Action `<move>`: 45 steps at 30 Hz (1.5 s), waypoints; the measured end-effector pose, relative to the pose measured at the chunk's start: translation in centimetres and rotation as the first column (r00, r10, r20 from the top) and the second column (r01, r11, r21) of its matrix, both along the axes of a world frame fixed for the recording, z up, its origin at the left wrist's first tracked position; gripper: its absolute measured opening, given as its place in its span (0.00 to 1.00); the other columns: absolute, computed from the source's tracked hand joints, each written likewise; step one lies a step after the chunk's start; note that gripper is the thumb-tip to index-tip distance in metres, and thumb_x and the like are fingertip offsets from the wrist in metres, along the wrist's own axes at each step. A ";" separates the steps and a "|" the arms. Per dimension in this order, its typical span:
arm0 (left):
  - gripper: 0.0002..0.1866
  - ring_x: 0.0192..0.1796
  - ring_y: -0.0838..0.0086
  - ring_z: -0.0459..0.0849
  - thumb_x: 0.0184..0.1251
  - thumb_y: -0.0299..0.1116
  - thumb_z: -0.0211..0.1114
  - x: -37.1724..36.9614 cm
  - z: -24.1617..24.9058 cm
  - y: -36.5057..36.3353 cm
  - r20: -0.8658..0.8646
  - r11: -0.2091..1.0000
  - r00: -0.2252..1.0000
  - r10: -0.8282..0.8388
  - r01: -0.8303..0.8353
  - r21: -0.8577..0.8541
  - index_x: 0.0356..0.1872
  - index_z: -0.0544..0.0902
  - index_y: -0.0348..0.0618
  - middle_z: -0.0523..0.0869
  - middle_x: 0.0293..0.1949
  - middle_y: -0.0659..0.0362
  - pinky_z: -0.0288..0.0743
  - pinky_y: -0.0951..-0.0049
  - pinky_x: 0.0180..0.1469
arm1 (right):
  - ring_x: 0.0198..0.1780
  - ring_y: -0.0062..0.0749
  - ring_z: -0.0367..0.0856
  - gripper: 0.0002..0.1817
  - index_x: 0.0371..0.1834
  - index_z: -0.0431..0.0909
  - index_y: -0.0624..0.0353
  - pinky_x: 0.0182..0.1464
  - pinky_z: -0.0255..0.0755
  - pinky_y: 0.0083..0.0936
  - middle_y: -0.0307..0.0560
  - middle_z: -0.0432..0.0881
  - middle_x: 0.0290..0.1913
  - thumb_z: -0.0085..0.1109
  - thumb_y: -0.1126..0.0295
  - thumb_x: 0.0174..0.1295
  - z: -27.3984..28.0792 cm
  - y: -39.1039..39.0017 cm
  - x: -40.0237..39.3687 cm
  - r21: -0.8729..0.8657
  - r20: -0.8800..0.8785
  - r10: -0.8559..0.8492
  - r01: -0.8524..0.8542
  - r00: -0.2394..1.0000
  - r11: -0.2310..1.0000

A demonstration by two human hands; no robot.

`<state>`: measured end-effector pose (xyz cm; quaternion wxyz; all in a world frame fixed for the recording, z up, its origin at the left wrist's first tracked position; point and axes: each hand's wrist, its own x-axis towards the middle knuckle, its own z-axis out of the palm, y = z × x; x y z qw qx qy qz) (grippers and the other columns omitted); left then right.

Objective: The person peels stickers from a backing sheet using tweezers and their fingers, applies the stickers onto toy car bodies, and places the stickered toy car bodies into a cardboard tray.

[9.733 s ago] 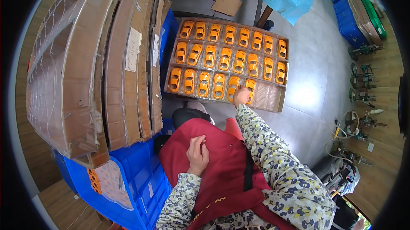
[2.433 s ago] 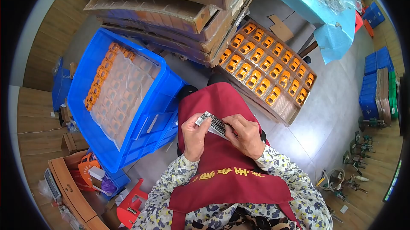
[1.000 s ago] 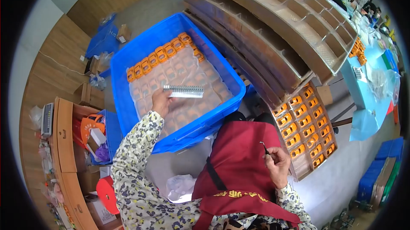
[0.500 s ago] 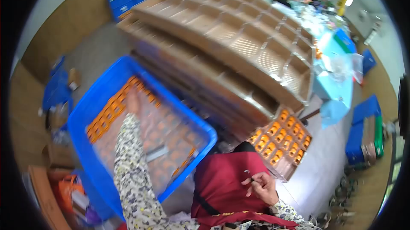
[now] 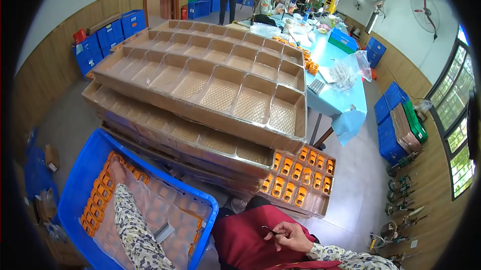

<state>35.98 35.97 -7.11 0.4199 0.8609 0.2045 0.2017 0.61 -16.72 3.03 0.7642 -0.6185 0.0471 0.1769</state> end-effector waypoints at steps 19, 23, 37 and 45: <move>0.07 0.32 0.83 0.75 0.63 0.21 0.58 -33.3 23.4 -21.6 0.168 0.745 0.747 -0.643 0.661 -0.086 0.42 0.77 0.38 0.77 0.35 0.65 0.70 0.83 0.33 | 0.32 0.21 0.83 0.10 0.45 0.71 0.66 0.26 0.70 0.13 0.53 0.82 0.52 0.48 0.81 0.61 -0.4 -5.7 -5.2 0.069 0.079 0.012 -0.017 0.997 0.997; 0.07 0.41 0.76 0.80 0.60 0.21 0.61 -38.3 14.9 -29.5 -0.081 0.617 0.612 -0.787 0.773 -0.145 0.39 0.78 0.35 0.80 0.36 0.58 0.74 0.77 0.44 | 0.31 0.21 0.83 0.11 0.46 0.71 0.67 0.25 0.70 0.13 0.53 0.82 0.52 0.48 0.82 0.60 -1.4 -7.7 -6.6 0.125 0.066 0.015 -0.024 0.998 0.992; 0.10 0.29 0.85 0.69 0.60 0.23 0.61 -38.3 2.7 -40.1 -0.137 0.528 0.530 -0.837 0.715 -0.459 0.43 0.80 0.33 0.75 0.32 0.64 0.64 0.82 0.31 | 0.34 0.22 0.82 0.09 0.38 0.71 0.70 0.36 0.76 0.16 0.54 0.73 0.61 0.47 0.88 0.54 -5.7 -8.3 -7.8 -0.009 0.071 0.048 -0.048 0.996 0.999; 0.13 0.26 0.85 0.64 0.56 0.19 0.58 -38.3 2.5 -39.3 -0.129 0.513 0.528 -0.840 0.692 -0.508 0.44 0.80 0.33 0.70 0.30 0.65 0.60 0.82 0.30 | 0.31 0.18 0.83 0.06 0.34 0.72 0.70 0.32 0.74 0.16 0.56 0.76 0.59 0.51 0.86 0.52 -7.1 -7.0 -7.3 -0.122 0.173 0.074 -0.053 0.982 0.991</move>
